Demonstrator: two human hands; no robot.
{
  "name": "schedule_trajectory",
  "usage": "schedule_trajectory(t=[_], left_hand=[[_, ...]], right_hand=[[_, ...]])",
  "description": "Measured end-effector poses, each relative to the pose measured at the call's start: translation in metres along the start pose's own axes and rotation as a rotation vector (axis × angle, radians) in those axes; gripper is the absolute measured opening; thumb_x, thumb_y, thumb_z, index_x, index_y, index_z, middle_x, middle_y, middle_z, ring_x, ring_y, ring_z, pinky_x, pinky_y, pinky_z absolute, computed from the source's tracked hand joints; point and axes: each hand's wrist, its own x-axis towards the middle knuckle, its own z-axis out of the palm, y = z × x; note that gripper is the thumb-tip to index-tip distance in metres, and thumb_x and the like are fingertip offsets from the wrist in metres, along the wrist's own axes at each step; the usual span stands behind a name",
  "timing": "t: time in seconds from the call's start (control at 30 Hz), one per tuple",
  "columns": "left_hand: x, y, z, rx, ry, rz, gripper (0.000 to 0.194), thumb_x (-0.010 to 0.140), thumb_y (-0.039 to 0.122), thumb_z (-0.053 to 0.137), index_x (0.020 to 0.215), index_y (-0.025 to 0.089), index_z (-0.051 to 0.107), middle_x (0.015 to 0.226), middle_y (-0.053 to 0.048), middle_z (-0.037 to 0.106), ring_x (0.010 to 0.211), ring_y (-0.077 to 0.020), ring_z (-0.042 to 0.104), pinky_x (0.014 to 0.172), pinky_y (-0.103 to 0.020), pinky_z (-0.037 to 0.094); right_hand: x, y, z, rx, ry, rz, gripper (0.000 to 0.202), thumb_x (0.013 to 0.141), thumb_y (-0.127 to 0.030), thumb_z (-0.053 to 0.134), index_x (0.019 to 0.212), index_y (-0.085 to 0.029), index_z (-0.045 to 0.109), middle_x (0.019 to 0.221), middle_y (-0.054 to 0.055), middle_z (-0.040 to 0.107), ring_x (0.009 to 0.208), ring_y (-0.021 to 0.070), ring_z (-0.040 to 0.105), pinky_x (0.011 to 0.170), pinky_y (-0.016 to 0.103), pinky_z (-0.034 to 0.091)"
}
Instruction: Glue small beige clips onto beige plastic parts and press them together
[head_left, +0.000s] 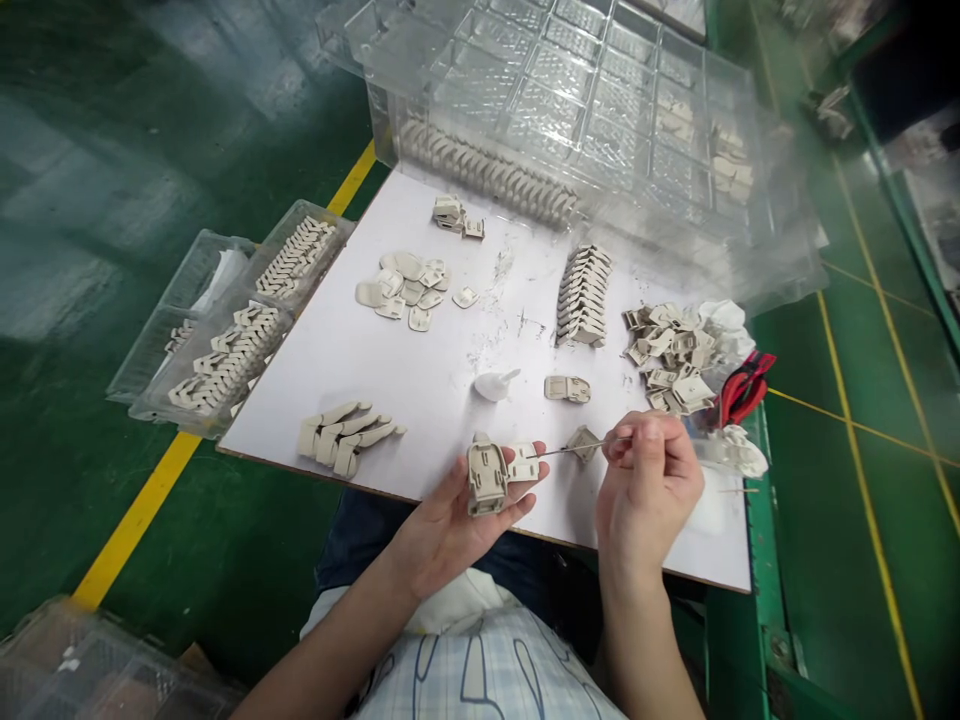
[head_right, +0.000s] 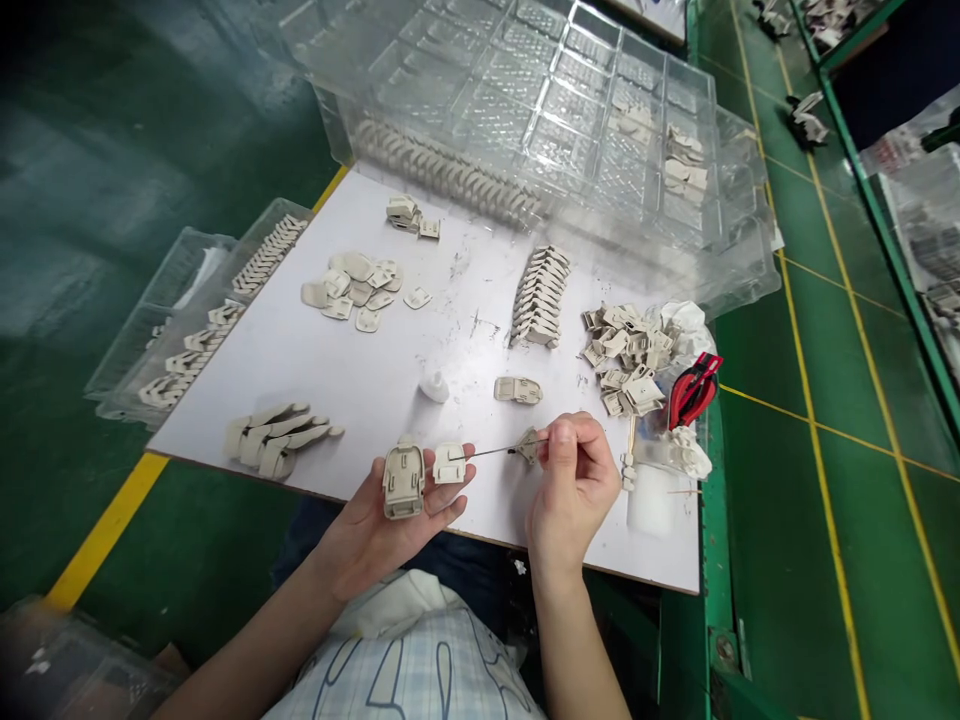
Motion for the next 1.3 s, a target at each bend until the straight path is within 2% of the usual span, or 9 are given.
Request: schedule_trajectory(t=[0.2,0.47,0.6,0.77,0.87,1.0,1.13,1.23,1.3], left_hand=[[-0.001,0.001,0.003,0.013,-0.011,0.006,0.038,0.075,0.057,0.081,0.096,0.025,0.082,0.132,-0.006,0.072,0.139,-0.0302,0.052,0.116,-0.041,0.032],[-0.001,0.002,0.002,0.016,-0.010,0.014,0.038,0.076,0.056,0.080,0.095,0.023,0.081,0.140,-0.011,0.066,0.145,-0.0338,0.045,0.123,-0.046,0.022],[0.000,0.002,-0.004,0.035,-0.019,0.013,0.038,0.077,0.058,0.079,0.097,0.025,0.081,0.144,-0.009,0.063,0.148,-0.0356,0.040,0.123,-0.048,0.021],[0.000,0.002,-0.015,0.066,-0.038,0.000,0.035,0.084,0.059,0.071,0.102,0.030,0.081,0.148,-0.003,0.061,0.150,-0.0325,0.038,0.124,-0.046,0.024],[0.000,0.001,-0.019,0.061,-0.009,-0.007,0.036,0.086,0.059,0.069,0.103,0.030,0.081,0.145,-0.005,0.064,0.149,-0.0324,0.039,0.124,-0.047,0.026],[0.000,-0.001,-0.017,0.055,0.034,0.023,0.035,0.086,0.059,0.069,0.103,0.031,0.081,0.144,-0.005,0.065,0.148,-0.0329,0.041,0.124,-0.049,0.025],[-0.001,-0.003,-0.013,0.098,0.004,0.024,0.035,0.083,0.059,0.071,0.101,0.031,0.082,0.144,-0.004,0.065,0.149,-0.0335,0.040,0.126,-0.051,0.020],[-0.003,-0.004,-0.009,0.184,-0.045,0.064,0.038,0.085,0.060,0.069,0.104,0.030,0.081,0.147,-0.004,0.062,0.153,-0.0328,0.033,0.127,-0.049,0.020],[-0.007,-0.004,-0.004,0.290,-0.101,0.106,0.041,0.083,0.063,0.069,0.103,0.029,0.081,0.149,-0.004,0.060,0.155,-0.0322,0.027,0.127,-0.047,0.020]], right_hand=[[-0.006,-0.001,0.000,0.015,-0.063,0.012,0.028,0.092,-0.031,0.069,0.069,-0.019,0.058,0.066,-0.004,0.052,0.062,0.0090,0.047,0.058,0.023,0.037],[0.003,-0.004,-0.012,0.019,0.055,0.038,0.034,0.085,-0.038,0.076,0.067,-0.018,0.055,0.064,-0.005,0.049,0.058,0.0079,0.042,0.053,0.022,0.033],[0.027,-0.014,-0.047,-0.077,0.333,-0.137,0.035,0.081,-0.043,0.075,0.066,-0.020,0.052,0.060,-0.005,0.047,0.055,0.0095,0.039,0.049,0.024,0.026],[0.052,-0.018,-0.113,-0.477,0.742,-0.418,0.023,0.082,-0.039,0.066,0.068,-0.026,0.052,0.062,-0.004,0.052,0.051,0.0144,0.041,0.050,0.032,0.028],[0.058,-0.012,-0.139,-0.614,0.833,-0.435,0.020,0.083,-0.035,0.062,0.069,-0.025,0.052,0.066,-0.003,0.055,0.055,0.0154,0.047,0.052,0.033,0.035],[0.065,-0.002,-0.152,-0.683,0.833,-0.432,0.021,0.084,-0.034,0.064,0.069,-0.023,0.055,0.065,-0.002,0.056,0.060,0.0164,0.053,0.061,0.034,0.042],[0.066,-0.004,-0.150,-0.848,0.614,-0.347,0.024,0.075,-0.041,0.078,0.077,-0.018,0.070,0.076,0.000,0.058,0.065,0.0144,0.049,0.061,0.032,0.041],[0.048,-0.011,-0.126,-0.665,0.520,-0.226,0.034,0.074,-0.045,0.079,0.097,-0.020,0.074,0.085,0.001,0.057,0.066,0.0123,0.048,0.055,0.027,0.038],[0.025,-0.016,-0.098,-0.377,0.343,-0.031,0.031,0.078,-0.046,0.077,0.093,-0.019,0.070,0.078,0.000,0.057,0.061,0.0106,0.048,0.050,0.023,0.037]])
